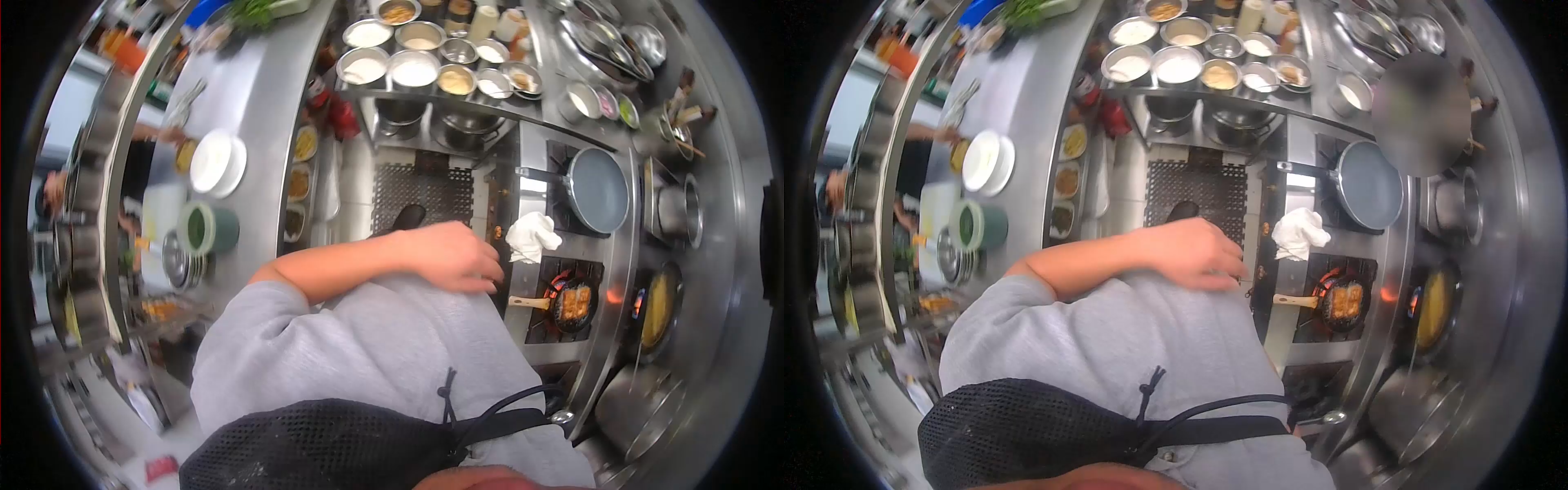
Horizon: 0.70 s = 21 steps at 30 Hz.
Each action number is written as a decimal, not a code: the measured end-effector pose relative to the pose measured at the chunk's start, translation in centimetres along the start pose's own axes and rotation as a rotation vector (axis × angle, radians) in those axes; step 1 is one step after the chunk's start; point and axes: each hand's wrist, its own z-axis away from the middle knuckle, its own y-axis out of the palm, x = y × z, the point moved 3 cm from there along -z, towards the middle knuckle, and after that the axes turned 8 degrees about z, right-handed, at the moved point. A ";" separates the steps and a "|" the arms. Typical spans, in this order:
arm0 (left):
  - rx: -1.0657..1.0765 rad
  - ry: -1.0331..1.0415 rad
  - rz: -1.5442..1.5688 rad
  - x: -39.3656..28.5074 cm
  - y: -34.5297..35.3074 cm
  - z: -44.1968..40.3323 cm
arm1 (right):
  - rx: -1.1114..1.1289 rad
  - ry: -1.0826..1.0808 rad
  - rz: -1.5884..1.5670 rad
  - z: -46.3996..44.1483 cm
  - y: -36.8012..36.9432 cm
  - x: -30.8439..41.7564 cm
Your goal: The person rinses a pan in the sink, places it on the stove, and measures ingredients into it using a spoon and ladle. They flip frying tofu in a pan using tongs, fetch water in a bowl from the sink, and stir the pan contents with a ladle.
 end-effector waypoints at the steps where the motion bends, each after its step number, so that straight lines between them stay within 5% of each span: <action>1: 0.000 -0.167 -0.097 1.3 1.2 1.8 | 0.006 -0.003 0.008 -0.1 -0.4 -0.1; 7: 0.015 -1.061 -0.189 8.0 8.3 17.7 | 0.052 -0.042 0.073 -0.4 -1.5 -0.2; 9: -0.142 -1.258 -0.187 7.4 10.0 22.9 | 0.058 -0.055 0.090 -0.4 -1.6 -0.2; 12: -0.425 -1.342 -0.241 6.2 12.5 29.1 | 0.063 -0.068 0.113 0.0 -1.1 -0.2; 19: -0.461 -1.396 -0.142 4.4 13.4 32.3 | 0.057 -0.084 0.165 1.8 1.2 1.2; 21: -0.609 -1.151 -0.218 4.2 13.3 32.6 | 0.055 -0.088 0.185 2.7 2.1 1.8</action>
